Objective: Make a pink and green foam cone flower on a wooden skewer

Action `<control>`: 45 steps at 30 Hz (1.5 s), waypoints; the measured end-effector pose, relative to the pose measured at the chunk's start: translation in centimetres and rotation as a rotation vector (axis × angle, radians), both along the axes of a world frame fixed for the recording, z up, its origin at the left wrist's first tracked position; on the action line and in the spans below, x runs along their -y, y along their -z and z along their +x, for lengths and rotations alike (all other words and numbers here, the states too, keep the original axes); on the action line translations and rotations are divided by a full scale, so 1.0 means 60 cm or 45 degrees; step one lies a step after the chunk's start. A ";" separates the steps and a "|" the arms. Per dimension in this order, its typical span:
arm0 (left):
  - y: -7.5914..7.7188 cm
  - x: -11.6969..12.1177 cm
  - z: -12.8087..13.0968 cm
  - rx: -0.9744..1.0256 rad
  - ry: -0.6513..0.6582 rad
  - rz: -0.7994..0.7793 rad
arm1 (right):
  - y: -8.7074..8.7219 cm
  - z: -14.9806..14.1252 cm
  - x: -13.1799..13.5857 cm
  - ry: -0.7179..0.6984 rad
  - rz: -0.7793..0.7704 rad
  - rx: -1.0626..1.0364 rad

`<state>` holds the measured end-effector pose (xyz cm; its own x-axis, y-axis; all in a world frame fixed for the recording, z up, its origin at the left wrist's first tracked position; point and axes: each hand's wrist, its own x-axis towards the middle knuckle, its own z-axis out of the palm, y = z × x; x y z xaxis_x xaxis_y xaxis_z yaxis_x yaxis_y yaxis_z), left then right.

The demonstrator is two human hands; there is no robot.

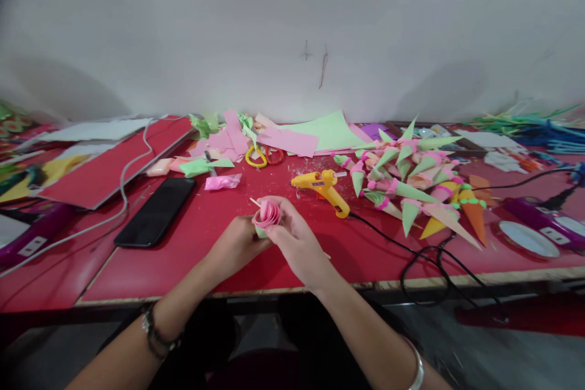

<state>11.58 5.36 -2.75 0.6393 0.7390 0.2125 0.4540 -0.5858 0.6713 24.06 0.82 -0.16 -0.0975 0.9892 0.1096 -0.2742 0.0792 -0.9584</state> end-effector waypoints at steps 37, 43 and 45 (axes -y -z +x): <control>-0.012 0.005 -0.011 0.236 0.215 -0.195 | -0.010 0.012 0.015 -0.087 0.549 0.814; -0.034 0.001 -0.021 0.167 0.249 -0.190 | -0.008 0.012 0.013 0.004 0.633 0.806; -0.036 -0.001 -0.022 0.146 0.234 -0.150 | -0.007 0.012 0.014 0.020 0.623 0.813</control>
<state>10.26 5.41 -0.56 0.7421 0.6364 0.2103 0.2640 -0.5659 0.7810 24.75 0.00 0.23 -0.2737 0.8453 0.4587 0.3195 0.5298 -0.7857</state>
